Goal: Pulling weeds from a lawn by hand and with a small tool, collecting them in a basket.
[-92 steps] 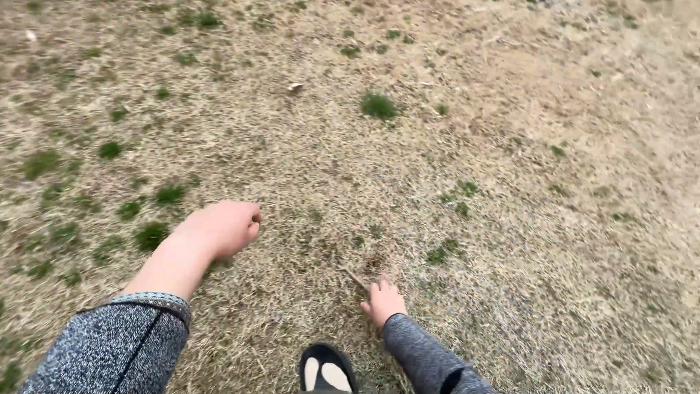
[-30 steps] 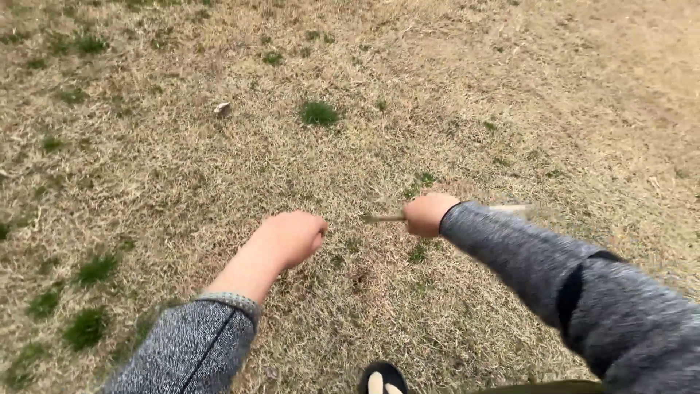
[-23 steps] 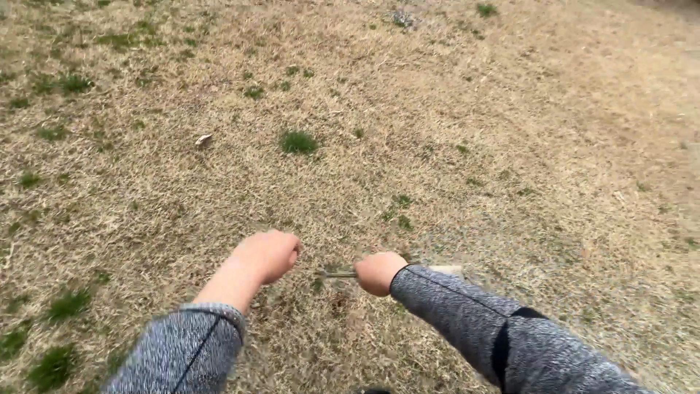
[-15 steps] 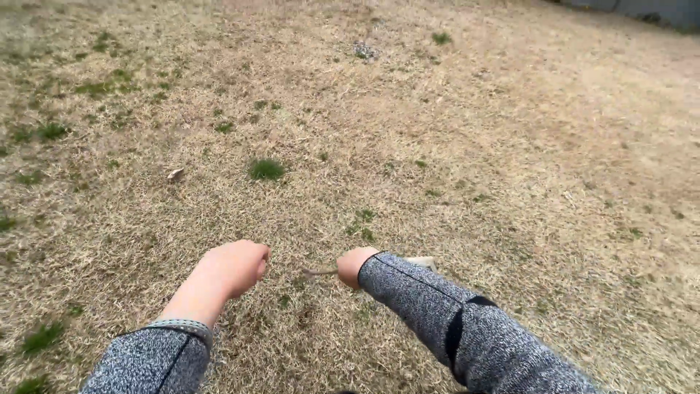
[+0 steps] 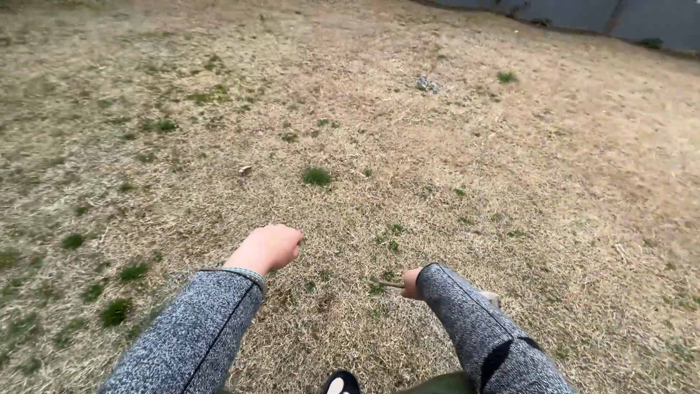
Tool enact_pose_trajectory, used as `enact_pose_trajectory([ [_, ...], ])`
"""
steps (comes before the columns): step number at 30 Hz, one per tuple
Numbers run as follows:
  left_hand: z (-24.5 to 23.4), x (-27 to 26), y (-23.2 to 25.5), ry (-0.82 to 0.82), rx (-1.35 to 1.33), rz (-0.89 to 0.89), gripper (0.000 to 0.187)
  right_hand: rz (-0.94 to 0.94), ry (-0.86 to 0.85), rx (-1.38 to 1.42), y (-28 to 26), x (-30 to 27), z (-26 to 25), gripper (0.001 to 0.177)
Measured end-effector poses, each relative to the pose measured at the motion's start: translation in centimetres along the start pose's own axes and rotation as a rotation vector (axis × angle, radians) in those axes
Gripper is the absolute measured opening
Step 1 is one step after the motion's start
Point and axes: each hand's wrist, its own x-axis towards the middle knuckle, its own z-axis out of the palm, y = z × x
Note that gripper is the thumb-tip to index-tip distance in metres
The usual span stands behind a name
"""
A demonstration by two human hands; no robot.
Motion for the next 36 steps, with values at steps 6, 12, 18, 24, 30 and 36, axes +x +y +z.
enact_pose_trajectory([
  [6,1.7,-1.2,-1.6,-0.013,-0.023,-0.044,0.030,-0.080,-0.048,0.201,2.3,0.2,1.7,0.033],
  [12,1.7,-1.5,-3.2,-0.013,-0.037,-0.087,0.030,-0.070,-0.040,0.187,3.1,2.5,4.0,0.034],
  [18,1.4,-1.0,-2.5,0.008,-0.065,-0.078,0.032,-0.044,-0.006,0.208,2.8,1.0,3.3,0.033],
  [24,1.6,-0.8,-1.9,0.028,-0.053,-0.092,0.031,0.018,0.113,0.123,2.5,-1.1,3.3,0.036],
  [30,-0.5,-0.7,0.2,0.059,-0.024,-0.076,0.032,0.056,0.162,0.118,3.8,-1.1,4.2,0.036],
  [36,-0.7,1.3,3.6,0.107,0.020,-0.030,0.030,0.073,0.160,0.165,4.7,1.7,7.4,0.034],
])
